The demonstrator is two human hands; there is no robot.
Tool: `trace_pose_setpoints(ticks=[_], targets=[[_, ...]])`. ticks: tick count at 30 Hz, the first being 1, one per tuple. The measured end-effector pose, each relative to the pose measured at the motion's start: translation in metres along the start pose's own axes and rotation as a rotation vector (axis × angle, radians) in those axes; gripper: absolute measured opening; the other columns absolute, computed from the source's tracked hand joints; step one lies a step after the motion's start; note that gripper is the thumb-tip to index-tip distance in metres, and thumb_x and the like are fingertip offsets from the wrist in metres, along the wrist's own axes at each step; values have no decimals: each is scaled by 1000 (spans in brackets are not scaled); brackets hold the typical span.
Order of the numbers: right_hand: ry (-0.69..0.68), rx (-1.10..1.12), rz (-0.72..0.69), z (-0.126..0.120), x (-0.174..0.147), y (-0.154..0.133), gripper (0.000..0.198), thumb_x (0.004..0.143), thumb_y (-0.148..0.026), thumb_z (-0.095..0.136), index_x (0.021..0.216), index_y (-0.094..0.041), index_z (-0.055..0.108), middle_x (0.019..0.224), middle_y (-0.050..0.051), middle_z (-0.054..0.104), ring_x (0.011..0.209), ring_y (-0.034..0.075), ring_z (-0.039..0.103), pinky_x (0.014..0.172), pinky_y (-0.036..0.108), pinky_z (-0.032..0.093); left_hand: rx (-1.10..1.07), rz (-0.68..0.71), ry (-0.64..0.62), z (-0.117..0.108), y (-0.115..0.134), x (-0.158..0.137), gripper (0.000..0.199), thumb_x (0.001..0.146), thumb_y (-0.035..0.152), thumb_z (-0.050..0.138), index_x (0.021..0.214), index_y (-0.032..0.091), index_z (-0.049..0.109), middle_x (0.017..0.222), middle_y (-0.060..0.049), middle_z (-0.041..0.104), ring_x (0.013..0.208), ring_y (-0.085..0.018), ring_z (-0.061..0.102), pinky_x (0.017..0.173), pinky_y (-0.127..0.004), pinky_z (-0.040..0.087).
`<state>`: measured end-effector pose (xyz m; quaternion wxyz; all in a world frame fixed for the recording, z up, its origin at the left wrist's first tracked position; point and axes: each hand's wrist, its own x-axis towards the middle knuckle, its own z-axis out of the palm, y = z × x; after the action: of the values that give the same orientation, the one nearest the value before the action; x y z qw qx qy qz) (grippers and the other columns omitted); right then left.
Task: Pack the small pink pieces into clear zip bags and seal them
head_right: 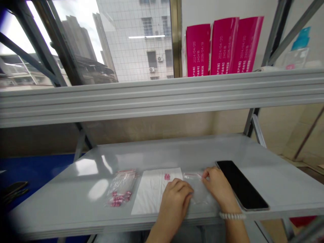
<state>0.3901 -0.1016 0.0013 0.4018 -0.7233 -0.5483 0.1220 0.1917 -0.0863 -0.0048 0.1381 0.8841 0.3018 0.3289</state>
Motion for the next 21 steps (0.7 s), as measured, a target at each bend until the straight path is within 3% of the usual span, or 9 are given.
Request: trace_pose_setpoints(ticks=[5,10,12,15,18,21], targets=[[-21,158,-21,-8,-3,-19,22,74,-39,57,70,-20,68,72,8,72,69,24,67,67,34,52,-272,-55,163,-17,-5,4,17,87,9,62,86,20,74,94,-7,75,94,-24,66,86,-40,51],[-138,720,84,-5,-13,-51,34,70,-45,78,86,-15,73,81,7,71,69,17,62,62,27,50,-479,-166,306,-54,-27,5,19,90,20,57,86,22,75,106,-9,74,103,-23,67,92,-37,51],[-228,948,174,2,-16,-63,39,64,-41,86,91,-15,75,84,6,71,69,15,62,64,25,51,-498,-185,313,-68,-38,3,21,91,24,55,86,22,75,103,-9,74,102,-23,67,93,-37,50],[-375,1141,253,18,-19,-78,35,57,-36,93,80,-16,76,73,2,69,64,11,60,62,22,51,-454,-214,334,-84,-51,-2,22,89,28,55,86,22,76,102,-8,75,101,-24,67,94,-40,49],[-476,1179,240,33,-22,-89,32,58,-38,93,67,-14,73,61,0,62,57,9,55,52,18,46,-362,-272,473,-97,-50,-8,21,87,30,57,89,22,76,101,-7,75,99,-24,66,92,-39,48],[-491,1181,236,45,-25,-99,35,59,-40,92,66,-13,71,61,-1,61,56,9,54,48,17,42,-326,-347,576,-104,-36,-12,17,85,32,58,87,21,71,84,-4,72,80,-20,64,75,-31,49]])
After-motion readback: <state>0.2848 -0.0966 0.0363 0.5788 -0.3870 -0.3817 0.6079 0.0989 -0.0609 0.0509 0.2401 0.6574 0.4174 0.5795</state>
